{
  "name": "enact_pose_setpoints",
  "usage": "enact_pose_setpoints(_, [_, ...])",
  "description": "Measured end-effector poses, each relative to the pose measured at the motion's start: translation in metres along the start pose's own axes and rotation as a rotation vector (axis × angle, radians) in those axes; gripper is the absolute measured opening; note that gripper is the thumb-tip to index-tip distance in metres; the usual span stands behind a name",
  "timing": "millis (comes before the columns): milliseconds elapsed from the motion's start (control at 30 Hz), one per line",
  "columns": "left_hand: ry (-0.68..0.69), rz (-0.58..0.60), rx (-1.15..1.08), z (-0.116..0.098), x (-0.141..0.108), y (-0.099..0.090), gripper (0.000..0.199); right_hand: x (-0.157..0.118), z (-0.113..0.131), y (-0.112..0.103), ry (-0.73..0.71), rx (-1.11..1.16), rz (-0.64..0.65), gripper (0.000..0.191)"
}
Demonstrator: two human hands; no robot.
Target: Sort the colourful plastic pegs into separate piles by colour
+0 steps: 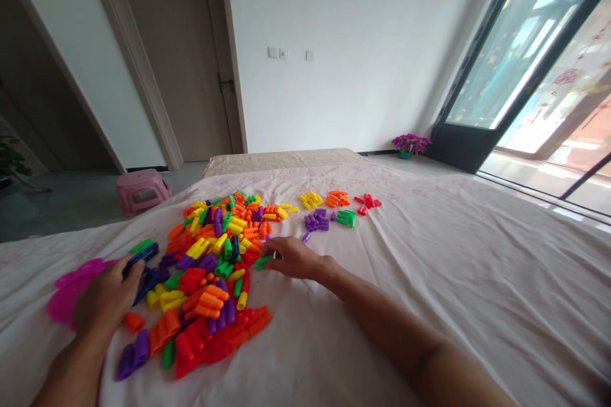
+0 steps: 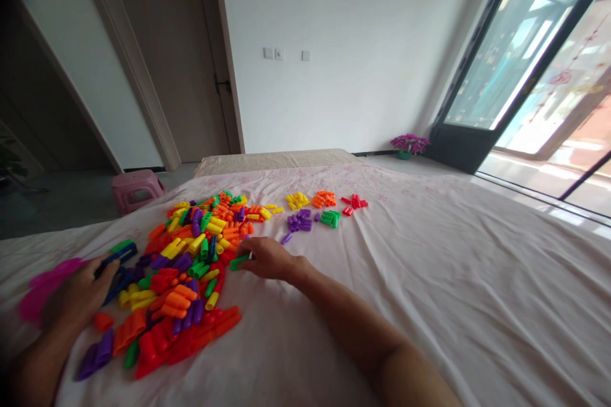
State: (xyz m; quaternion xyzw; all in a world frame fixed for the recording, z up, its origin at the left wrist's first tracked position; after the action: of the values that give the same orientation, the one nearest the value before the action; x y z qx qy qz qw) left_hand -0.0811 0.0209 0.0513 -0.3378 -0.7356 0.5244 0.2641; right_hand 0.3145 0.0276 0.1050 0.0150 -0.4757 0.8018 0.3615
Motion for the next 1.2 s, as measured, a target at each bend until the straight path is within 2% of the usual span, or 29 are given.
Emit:
enact_pose_setpoints(100, [-0.009, 0.001, 0.029, -0.001, -0.001, -0.002, 0.067, -0.004, -0.02, -0.029, 0.065, -0.088, -0.206, 0.013])
enact_pose_setpoints(233, [-0.025, 0.005, 0.037, -0.002, -0.002, -0.003, 0.068, -0.018, -0.053, -0.067, 0.224, -0.343, -0.394, 0.014])
enact_pose_setpoints(400, [-0.017, 0.009, 0.028, -0.002, -0.002, -0.003, 0.07, -0.051, -0.094, -0.11, 0.465, -0.586, -0.546, 0.017])
enact_pose_setpoints(567, [-0.027, 0.017, 0.025, -0.002, -0.002, -0.003, 0.07, -0.087, -0.117, -0.138, 0.735, -0.723, -0.618, 0.021])
enact_pose_setpoints(633, [-0.038, 0.028, 0.021, -0.002, -0.003, -0.003, 0.071, -0.098, -0.124, -0.142, 0.823, -0.755, -0.612, 0.022])
enact_pose_setpoints(733, [-0.038, 0.039, 0.013, -0.002, -0.003, -0.003, 0.073, -0.107, -0.133, -0.138, 0.864, -0.752, -0.583, 0.025])
enact_pose_setpoints(867, [-0.039, 0.03, 0.017, -0.002, -0.002, -0.002, 0.072, -0.108, -0.145, -0.126, 0.862, -0.678, -0.454, 0.032])
enact_pose_setpoints(967, [-0.038, 0.023, 0.019, -0.002, -0.002, -0.002, 0.073, -0.11, -0.151, -0.123, 0.919, -0.665, -0.392, 0.034])
enact_pose_setpoints(1100, [-0.04, 0.033, 0.022, -0.001, -0.002, -0.002, 0.075, -0.115, -0.15, -0.126, 0.967, -0.727, -0.423, 0.034])
enact_pose_setpoints(1200, [-0.024, 0.021, 0.0, -0.001, -0.002, -0.002, 0.076, -0.114, -0.144, -0.128, 0.926, -0.761, -0.492, 0.031])
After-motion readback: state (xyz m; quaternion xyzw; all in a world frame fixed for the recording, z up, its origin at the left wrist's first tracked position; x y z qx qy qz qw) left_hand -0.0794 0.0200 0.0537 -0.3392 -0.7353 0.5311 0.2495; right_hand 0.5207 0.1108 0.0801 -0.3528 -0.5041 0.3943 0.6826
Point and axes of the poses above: each hand's wrist, its own x-axis towards the middle knuckle, its own y-axis out of the palm, z = x × y, the point moved 5 cm from there along x, towards the middle knuckle, and after that the axes turned 12 degrees about -y, right-handed, at the moved point
